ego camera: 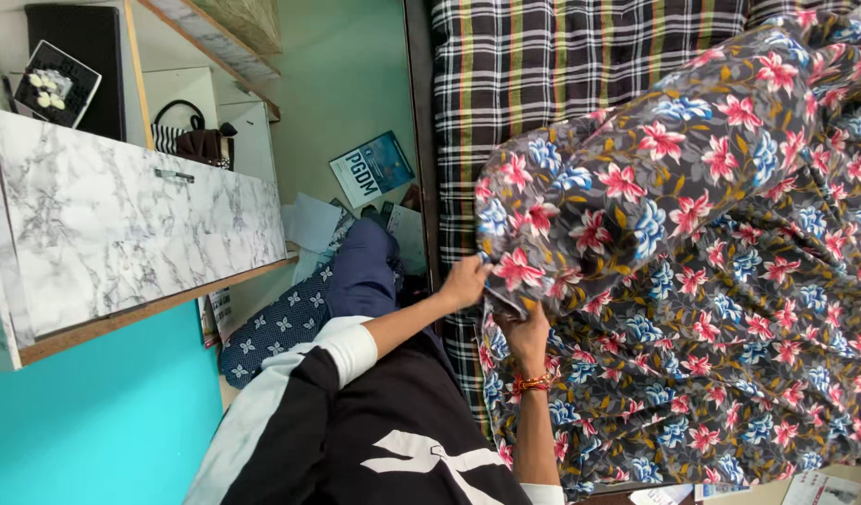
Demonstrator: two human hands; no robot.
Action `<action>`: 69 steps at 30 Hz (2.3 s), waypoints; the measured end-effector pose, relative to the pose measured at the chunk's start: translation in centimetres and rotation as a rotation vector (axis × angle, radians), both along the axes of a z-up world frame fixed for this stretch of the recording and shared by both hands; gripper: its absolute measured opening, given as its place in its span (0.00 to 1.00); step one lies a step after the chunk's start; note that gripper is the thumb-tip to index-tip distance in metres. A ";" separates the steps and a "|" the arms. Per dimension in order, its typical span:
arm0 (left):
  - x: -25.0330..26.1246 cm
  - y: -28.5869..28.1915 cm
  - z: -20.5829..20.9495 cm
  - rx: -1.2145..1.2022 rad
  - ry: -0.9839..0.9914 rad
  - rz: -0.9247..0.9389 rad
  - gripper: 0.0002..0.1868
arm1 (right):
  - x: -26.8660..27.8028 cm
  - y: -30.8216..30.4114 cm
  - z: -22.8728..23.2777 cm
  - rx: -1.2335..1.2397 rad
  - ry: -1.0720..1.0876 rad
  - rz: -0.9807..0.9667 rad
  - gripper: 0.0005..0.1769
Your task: The person spreads a floral patterned bedspread across a bed, pulling and smoothing the edges by hand to align it with the mattress.
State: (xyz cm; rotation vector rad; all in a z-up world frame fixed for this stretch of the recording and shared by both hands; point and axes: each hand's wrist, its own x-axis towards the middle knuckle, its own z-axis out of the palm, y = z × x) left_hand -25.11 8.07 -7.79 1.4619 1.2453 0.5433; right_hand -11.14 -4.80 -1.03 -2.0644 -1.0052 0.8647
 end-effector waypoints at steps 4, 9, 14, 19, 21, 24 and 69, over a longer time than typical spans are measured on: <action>2.5 1.6 2.8 0.013 -0.050 -0.153 0.17 | -2.0 5.0 4.6 0.183 -0.646 -0.047 0.52; 2.7 6.5 6.5 -0.020 -0.167 -0.244 0.18 | -6.3 11.3 11.1 0.197 -0.472 -0.348 0.39; 1.1 12.8 8.9 -0.047 -0.195 -0.241 0.20 | -7.5 16.9 12.3 0.144 -0.680 -0.295 0.20; -0.4 17.9 8.3 -0.006 -0.181 -0.172 0.19 | -7.5 21.6 9.1 0.121 -0.250 -0.333 0.03; -0.9 19.7 7.8 -0.031 -0.183 -0.127 0.19 | -7.8 23.5 9.0 0.195 -0.201 -0.318 0.03; -1.8 22.5 7.6 -0.096 -0.161 -0.086 0.20 | -9.1 27.1 10.2 0.215 -0.193 -0.281 0.07; 3.4 94.6 3.9 -0.651 -0.774 -0.195 0.26 | -16.3 63.5 -6.9 -0.429 -0.076 -0.658 0.14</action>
